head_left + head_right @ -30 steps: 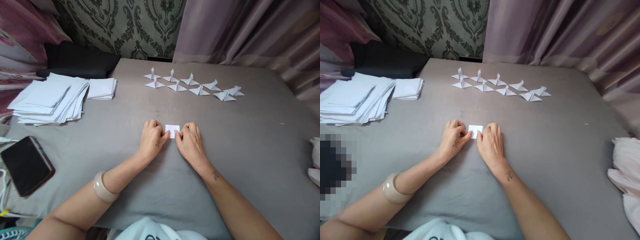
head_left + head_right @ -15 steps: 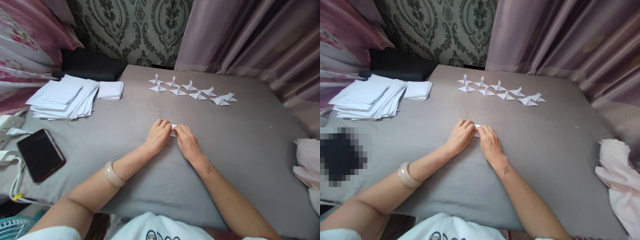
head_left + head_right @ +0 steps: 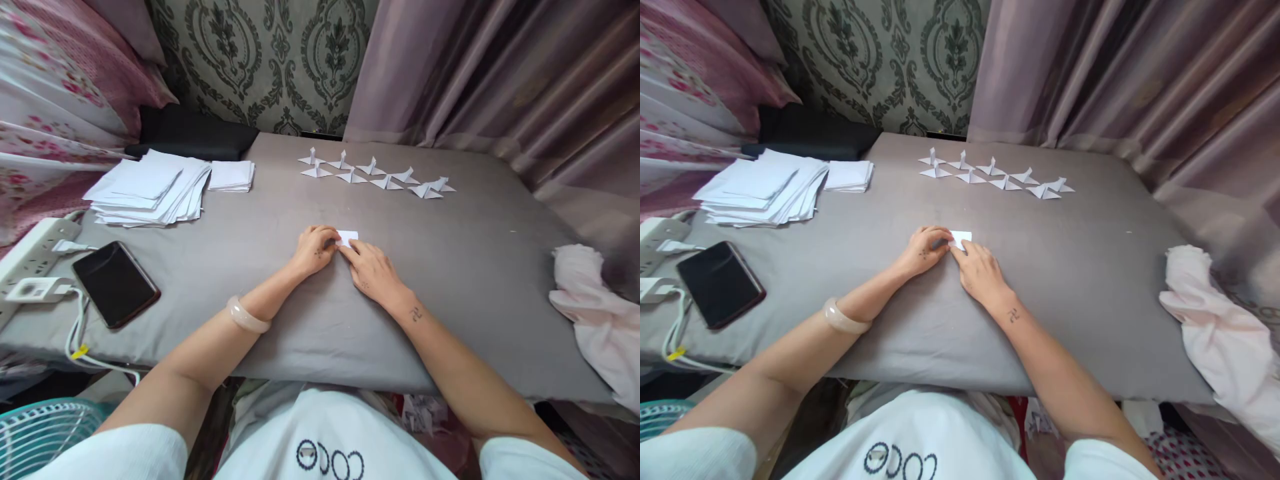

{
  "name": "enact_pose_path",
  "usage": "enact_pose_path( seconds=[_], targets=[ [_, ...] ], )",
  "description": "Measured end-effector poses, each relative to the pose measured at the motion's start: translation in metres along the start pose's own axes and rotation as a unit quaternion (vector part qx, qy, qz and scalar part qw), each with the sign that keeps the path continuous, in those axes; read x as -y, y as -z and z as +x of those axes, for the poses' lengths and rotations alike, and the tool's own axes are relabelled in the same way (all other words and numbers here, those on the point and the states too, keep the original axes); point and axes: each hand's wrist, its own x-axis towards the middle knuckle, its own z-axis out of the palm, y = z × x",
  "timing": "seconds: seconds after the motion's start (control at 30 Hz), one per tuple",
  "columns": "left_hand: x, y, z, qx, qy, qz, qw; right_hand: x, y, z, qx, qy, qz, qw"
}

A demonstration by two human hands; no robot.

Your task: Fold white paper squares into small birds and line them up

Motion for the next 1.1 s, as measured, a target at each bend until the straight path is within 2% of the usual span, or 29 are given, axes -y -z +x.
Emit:
enact_pose_path(
  seconds=[0.23, 0.5, 0.77, 0.97, 1.1],
  targets=[
    [-0.006, 0.000, 0.000, -0.001, 0.026, 0.002, 1.000, 0.012, 0.004, 0.000, 0.047, -0.022, -0.030, 0.998],
    [-0.005, 0.003, 0.000, 0.006, 0.011, -0.022, 1.000, 0.019, 0.011, -0.006, 0.063, -0.087, -0.027, 0.994],
    [0.000, 0.001, -0.003, 0.002, 0.032, 0.003, 0.999, 0.016, 0.015, -0.010, 0.050, -0.110, -0.016, 0.993],
    [0.001, 0.001, -0.004, -0.013, 0.016, 0.014, 1.000, 0.007, 0.016, -0.011, 0.036, -0.091, -0.009, 0.995],
    [0.000, -0.003, -0.008, -0.045, -0.010, 0.048, 0.998, -0.005, 0.012, -0.007, -0.005, -0.084, 0.020, 0.996]
  ],
)
